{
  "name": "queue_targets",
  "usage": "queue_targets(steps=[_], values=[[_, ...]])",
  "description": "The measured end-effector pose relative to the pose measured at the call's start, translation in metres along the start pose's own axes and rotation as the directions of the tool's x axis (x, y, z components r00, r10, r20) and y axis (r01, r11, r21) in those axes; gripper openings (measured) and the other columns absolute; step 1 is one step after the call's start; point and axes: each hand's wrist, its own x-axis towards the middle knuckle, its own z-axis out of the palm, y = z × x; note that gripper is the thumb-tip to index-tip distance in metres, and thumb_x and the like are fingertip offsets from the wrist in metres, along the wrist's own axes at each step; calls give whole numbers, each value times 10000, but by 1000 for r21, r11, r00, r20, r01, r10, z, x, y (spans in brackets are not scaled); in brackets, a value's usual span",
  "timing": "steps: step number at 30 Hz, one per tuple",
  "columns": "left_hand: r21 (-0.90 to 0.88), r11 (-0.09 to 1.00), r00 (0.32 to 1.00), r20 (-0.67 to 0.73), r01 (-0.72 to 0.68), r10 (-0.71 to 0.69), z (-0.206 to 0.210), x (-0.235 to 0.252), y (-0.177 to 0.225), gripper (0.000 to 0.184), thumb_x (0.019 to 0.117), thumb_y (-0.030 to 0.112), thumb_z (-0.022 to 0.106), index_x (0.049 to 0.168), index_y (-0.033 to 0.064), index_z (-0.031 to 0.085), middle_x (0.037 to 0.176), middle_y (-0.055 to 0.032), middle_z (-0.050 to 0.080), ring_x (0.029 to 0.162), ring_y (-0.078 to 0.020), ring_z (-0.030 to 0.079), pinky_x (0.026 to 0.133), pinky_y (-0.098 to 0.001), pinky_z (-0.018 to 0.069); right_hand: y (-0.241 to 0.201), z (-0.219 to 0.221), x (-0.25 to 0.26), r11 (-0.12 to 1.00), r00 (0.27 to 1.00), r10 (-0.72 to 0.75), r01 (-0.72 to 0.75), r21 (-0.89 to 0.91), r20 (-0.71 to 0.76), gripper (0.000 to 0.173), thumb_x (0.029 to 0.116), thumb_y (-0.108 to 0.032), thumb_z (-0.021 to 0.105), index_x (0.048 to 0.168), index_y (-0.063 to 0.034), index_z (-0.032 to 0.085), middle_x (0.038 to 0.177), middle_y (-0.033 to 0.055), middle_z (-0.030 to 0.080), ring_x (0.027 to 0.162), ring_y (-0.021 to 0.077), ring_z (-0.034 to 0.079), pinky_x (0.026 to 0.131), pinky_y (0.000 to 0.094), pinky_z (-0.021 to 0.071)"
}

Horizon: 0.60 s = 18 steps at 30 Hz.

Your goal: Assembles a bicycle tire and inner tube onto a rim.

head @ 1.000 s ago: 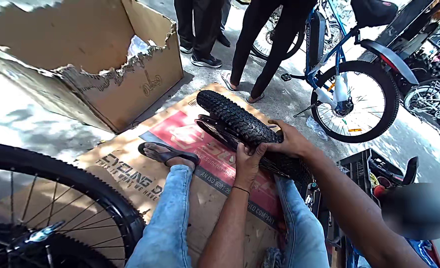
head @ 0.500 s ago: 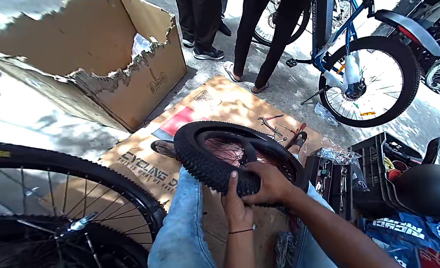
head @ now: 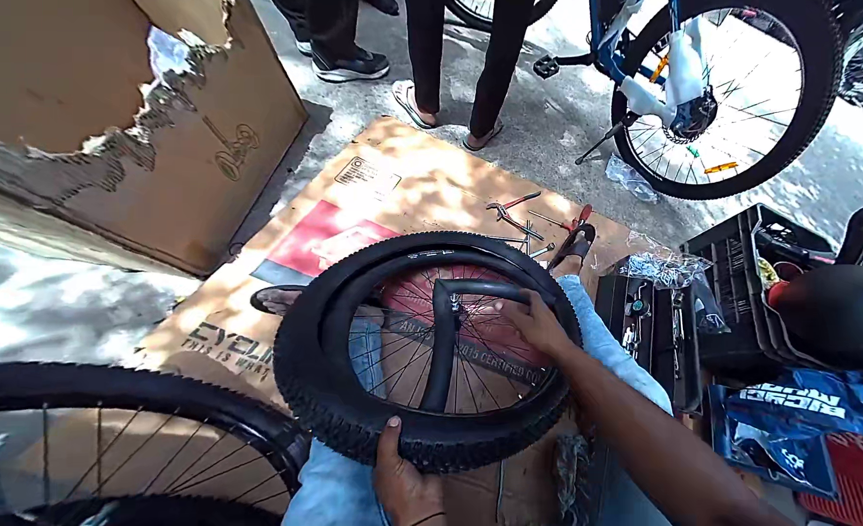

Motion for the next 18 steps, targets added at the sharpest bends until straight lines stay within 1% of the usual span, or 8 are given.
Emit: queue_targets(steps=[2,3,5,7,10,13,16,18], values=[[7,1000,1000,8,18,-19,0,-6,-2,244,1040,192,520,1241,58,553,1023,-59,666,920,-130,686,809,-364,608,9,-3,41,884,934,356,-350,309,40,890,957,-779,416,1533,-102,379,1135,234,691,902,325,716,772,467,592],[10,1000,1000,11,23,-23,1,-8,-2,235,1044,190,513,1241,66,549,1011,-49,670,906,-120,692,797,-351,614,17,1,60,772,881,465,-450,448,84,997,904,-851,396,1554,-98,340,1217,278,650,962,365,702,807,492,584],[10,1000,1000,16,26,-26,0,-11,-2,210,1049,181,503,1223,72,549,976,-36,678,880,-107,700,778,-332,621,34,14,90,606,814,581,-447,657,18,1066,859,-851,497,1572,-85,296,1359,290,561,1067,401,659,860,533,565],[14,1000,1000,21,15,-15,0,-8,-3,187,1055,173,485,1202,78,550,947,-17,681,858,-89,699,767,-315,620,33,24,110,580,775,627,-397,711,-78,993,866,-809,556,1509,-70,392,1271,223,625,986,329,680,800,479,572],[2,1000,1000,5,15,-15,-5,-7,-7,178,1057,171,481,1194,86,556,946,-12,685,858,-92,701,768,-322,622,30,21,131,539,755,650,-377,753,-86,793,976,-666,522,1488,-70,421,1231,207,626,944,291,675,775,437,570],[-12,1000,1000,15,0,1,-6,-6,-10,159,1063,170,459,1156,109,572,916,17,696,843,-70,706,764,-297,623,9,15,125,474,737,660,-258,842,-145,526,1000,-361,562,1412,-45,476,1230,223,602,914,311,685,716,439,599],[-17,1000,1000,28,-12,12,-9,4,-13,161,1064,167,455,1155,114,577,923,21,693,852,-71,703,775,-299,619,-32,4,86,555,845,441,8,832,-303,396,941,-182,623,1285,-10,529,1064,210,661,826,293,700,680,433,607],[-19,1000,1000,25,-13,13,-9,8,-14,162,1061,163,449,1163,118,567,937,18,685,865,-73,699,779,-306,619,-52,-24,53,541,890,180,266,798,-419,170,922,-112,583,1067,-26,566,887,141,669,748,247,680,655,431,593]])
